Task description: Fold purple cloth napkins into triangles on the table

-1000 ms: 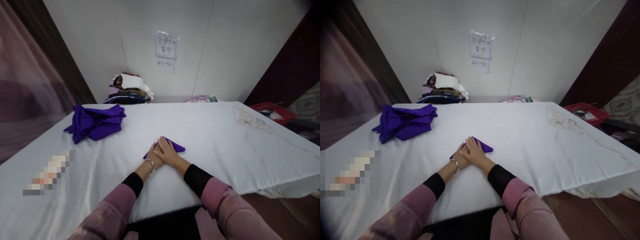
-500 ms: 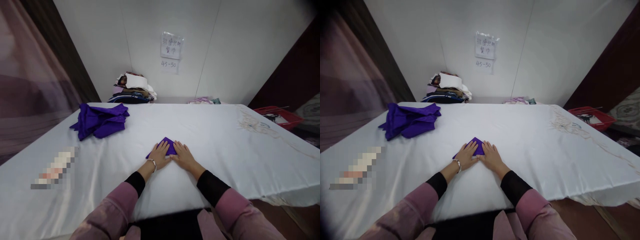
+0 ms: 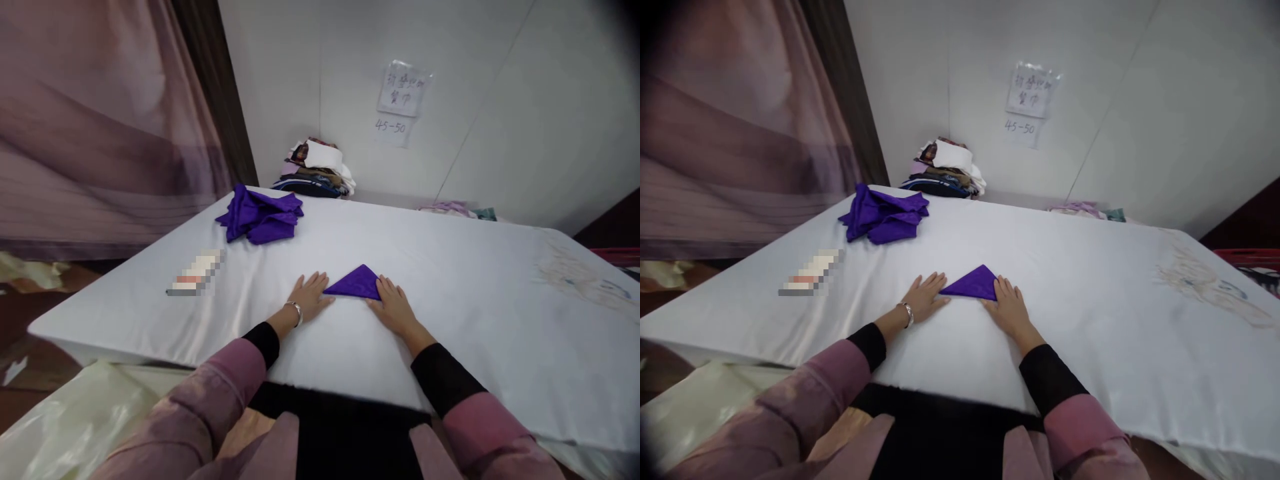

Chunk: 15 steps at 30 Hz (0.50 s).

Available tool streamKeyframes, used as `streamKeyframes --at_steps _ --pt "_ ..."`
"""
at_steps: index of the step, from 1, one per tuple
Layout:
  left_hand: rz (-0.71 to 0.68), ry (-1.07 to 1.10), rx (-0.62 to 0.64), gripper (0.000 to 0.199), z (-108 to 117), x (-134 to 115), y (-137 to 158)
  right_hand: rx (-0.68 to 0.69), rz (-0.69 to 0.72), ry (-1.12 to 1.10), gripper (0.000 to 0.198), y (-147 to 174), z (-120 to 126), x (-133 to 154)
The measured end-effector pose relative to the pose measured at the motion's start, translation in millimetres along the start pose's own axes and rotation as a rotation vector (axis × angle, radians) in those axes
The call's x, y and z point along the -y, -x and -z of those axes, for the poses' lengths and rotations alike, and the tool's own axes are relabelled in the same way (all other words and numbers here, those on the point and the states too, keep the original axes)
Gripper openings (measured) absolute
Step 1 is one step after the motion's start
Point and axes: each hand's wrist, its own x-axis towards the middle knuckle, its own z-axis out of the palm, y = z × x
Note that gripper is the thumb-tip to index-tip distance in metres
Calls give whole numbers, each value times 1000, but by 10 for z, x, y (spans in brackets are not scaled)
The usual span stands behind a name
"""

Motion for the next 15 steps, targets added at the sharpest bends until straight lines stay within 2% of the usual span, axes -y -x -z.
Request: streamKeyframes --at_steps 4,8,12,15 --pt "71 62 -136 54 29 100 153 -24 5 18 71 -4 -29 -12" --pt "41 138 -266 36 69 29 166 -21 -3 23 72 -7 -37 -12" --pt "22 178 -254 22 105 -99 67 -21 2 19 72 -15 -45 -19" --pt "70 206 -233 14 116 -157 -4 -33 5 18 70 -17 -65 -32"
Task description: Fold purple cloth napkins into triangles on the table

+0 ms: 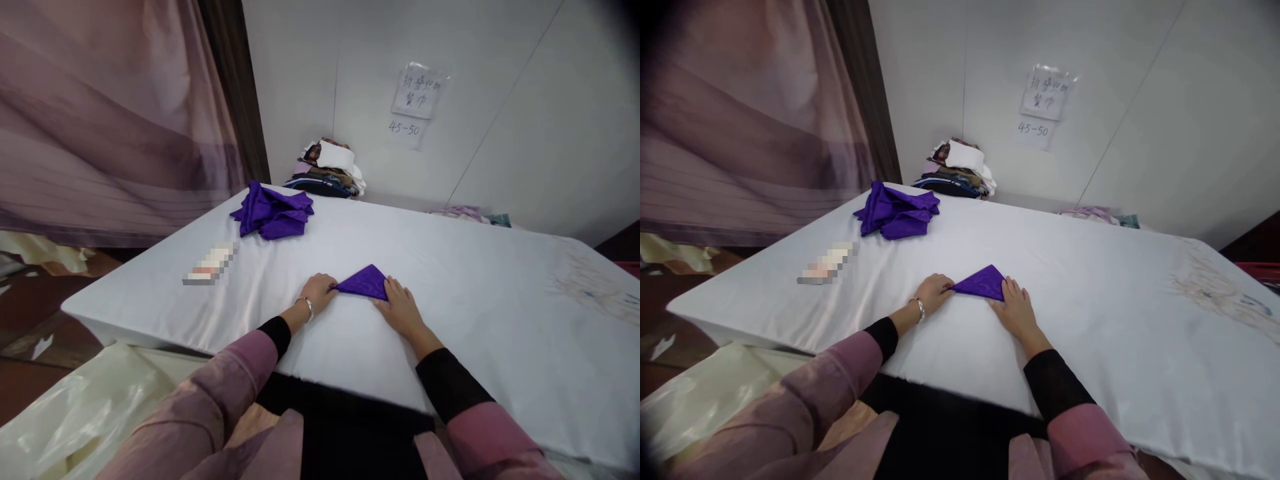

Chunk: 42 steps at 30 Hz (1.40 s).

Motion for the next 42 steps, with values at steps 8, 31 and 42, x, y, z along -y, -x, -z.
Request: streamKeyframes --at_steps 8,31,42 --pt "62 -40 -11 15 -42 -40 -6 -4 4 3 69 27 14 2" --pt "-43 -22 -7 16 -25 -33 -17 7 11 6 71 35 23 17" --pt "73 19 -9 17 -46 -30 -34 7 8 1 70 41 25 12"
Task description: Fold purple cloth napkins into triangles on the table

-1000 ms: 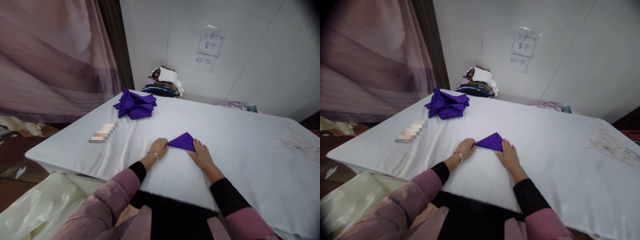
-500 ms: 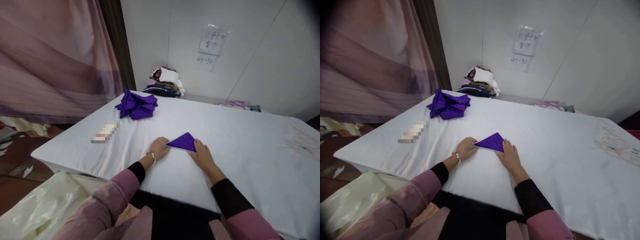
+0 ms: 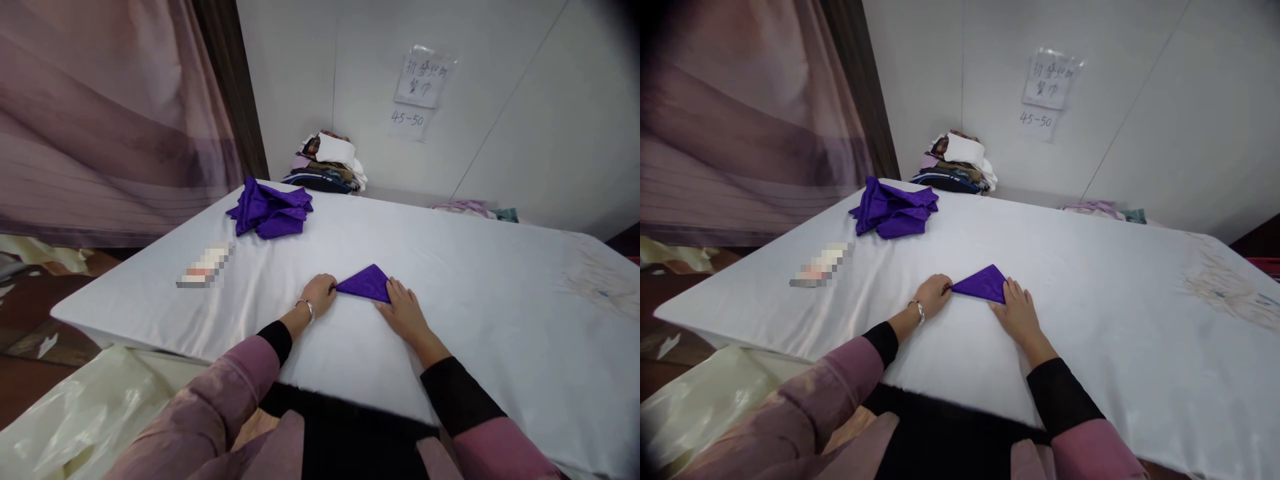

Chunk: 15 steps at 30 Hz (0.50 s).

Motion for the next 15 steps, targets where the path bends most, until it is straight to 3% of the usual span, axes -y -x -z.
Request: streamKeyframes --at_steps 8,15 --pt "-69 -39 -34 20 -49 86 10 5 -3 -5 71 0 6 7" --pt "-2 15 -21 22 0 85 44 -11 11 -1 70 -8 -22 -8"
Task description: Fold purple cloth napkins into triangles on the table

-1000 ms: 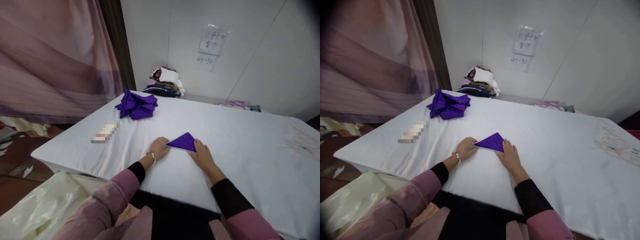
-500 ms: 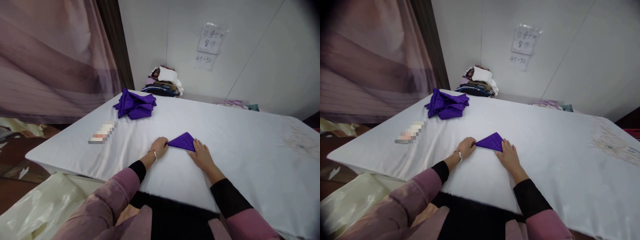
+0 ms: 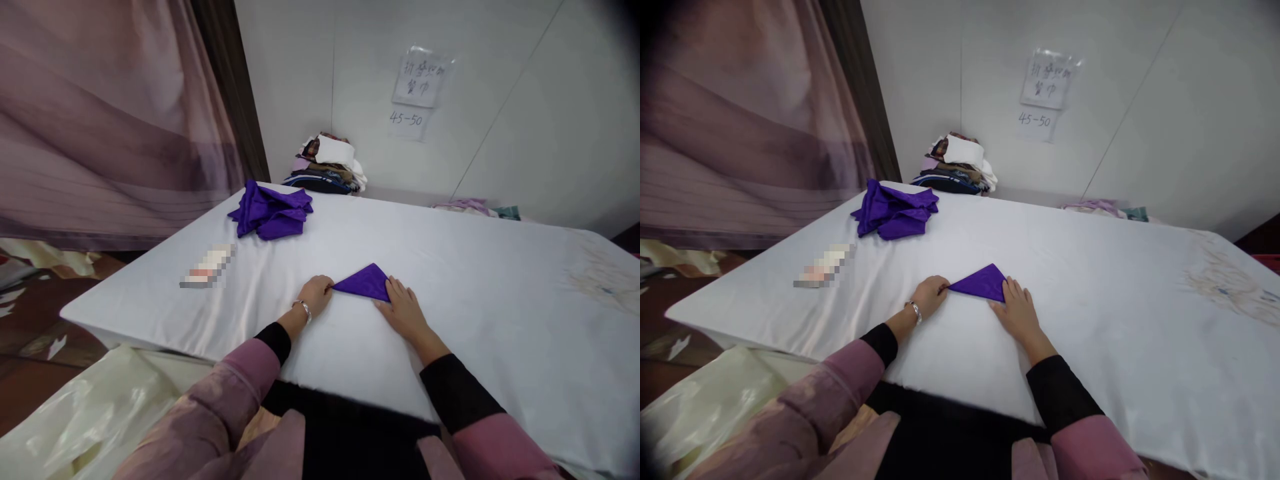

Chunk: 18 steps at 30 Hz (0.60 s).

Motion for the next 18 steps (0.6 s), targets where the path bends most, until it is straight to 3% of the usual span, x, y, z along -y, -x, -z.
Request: streamKeyframes --at_steps 12,18 --pt "68 76 -73 25 17 57 70 -13 5 -18 70 -2 -2 1" --pt "-9 122 -23 22 48 14 68 8 -8 -14 70 -4 9 11"
